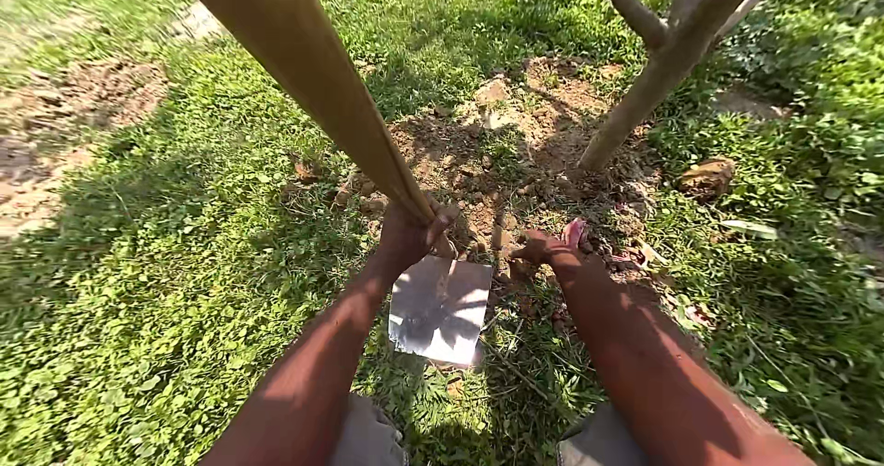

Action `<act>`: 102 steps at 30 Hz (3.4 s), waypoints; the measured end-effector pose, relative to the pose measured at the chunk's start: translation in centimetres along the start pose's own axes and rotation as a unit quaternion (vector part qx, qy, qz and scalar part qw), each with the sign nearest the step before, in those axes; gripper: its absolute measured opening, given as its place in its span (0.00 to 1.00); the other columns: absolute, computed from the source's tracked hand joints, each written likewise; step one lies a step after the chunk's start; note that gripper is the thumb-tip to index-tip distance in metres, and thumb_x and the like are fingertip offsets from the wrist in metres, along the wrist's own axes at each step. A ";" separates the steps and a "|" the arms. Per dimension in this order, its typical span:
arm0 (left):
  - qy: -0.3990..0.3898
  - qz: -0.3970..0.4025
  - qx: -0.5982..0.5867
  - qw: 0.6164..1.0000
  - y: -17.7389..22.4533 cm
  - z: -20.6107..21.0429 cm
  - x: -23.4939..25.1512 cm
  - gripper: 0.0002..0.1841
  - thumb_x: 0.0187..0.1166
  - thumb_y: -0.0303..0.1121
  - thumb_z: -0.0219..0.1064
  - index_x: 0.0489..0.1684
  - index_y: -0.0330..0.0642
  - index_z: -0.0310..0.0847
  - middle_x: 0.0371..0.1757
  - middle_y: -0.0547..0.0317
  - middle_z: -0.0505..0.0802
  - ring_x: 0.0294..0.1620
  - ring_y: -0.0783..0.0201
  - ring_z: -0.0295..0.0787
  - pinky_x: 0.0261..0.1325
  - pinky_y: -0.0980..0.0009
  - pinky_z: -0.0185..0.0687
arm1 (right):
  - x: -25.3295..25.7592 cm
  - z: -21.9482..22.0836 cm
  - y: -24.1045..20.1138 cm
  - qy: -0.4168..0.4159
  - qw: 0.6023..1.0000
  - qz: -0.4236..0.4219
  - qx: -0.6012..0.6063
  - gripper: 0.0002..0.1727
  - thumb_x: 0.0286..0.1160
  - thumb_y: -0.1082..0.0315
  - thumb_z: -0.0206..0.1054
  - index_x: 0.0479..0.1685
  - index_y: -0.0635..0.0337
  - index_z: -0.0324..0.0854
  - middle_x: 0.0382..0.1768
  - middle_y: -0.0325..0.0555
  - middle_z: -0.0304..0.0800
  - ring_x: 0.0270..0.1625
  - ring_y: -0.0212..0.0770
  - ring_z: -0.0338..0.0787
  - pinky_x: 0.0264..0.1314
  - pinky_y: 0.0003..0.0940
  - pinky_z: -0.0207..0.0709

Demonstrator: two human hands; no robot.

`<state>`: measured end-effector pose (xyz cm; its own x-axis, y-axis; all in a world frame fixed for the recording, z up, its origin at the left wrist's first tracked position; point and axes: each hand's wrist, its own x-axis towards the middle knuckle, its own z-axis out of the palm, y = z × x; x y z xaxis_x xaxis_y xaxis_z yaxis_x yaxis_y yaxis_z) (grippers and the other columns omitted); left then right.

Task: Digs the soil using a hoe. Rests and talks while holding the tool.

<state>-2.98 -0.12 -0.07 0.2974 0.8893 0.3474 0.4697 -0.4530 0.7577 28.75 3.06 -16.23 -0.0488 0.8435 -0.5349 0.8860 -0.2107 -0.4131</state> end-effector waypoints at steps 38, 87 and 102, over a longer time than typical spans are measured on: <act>0.120 0.017 -0.111 0.986 -1.1 1.6 -0.1 0.15 0.83 0.39 0.67 0.25 0.43 0.80 0.21 0.62 0.87 0.22 0.67 0.84 0.31 0.67 0.85 | -1.2 -6.1 -14.5 0.086 0.764 -0.103 0.631 0.27 0.87 0.42 0.54 0.77 0.45 0.73 0.55 0.52 0.88 0.47 0.51 0.92 0.47 0.51 0.88; 0.181 -0.137 0.084 0.970 -3.9 -4.3 -3.2 0.20 0.83 0.53 0.63 0.29 0.48 0.86 0.25 0.61 0.88 0.30 0.62 0.86 0.41 0.50 0.83 | -3.6 1.3 -20.7 -0.074 0.908 -0.236 0.339 0.26 0.89 0.46 0.55 0.76 0.50 0.74 0.51 0.56 0.90 0.39 0.49 0.93 0.40 0.50 0.89; 0.173 -0.044 0.023 0.984 -3.2 -2.5 -2.8 0.19 0.83 0.46 0.63 0.20 0.48 0.78 0.18 0.64 0.80 0.21 0.66 0.78 0.30 0.60 0.79 | -4.1 -1.3 -19.6 -0.120 0.936 -0.188 0.273 0.23 0.88 0.46 0.56 0.73 0.43 0.79 0.40 0.49 0.88 0.28 0.45 0.86 0.29 0.45 0.83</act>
<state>-7.42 -1.01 -2.03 -0.0428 0.8896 0.4548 0.5205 -0.3687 0.7701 12.15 4.33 -4.97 -0.4694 0.7874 -0.3995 0.4204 -0.1986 -0.8854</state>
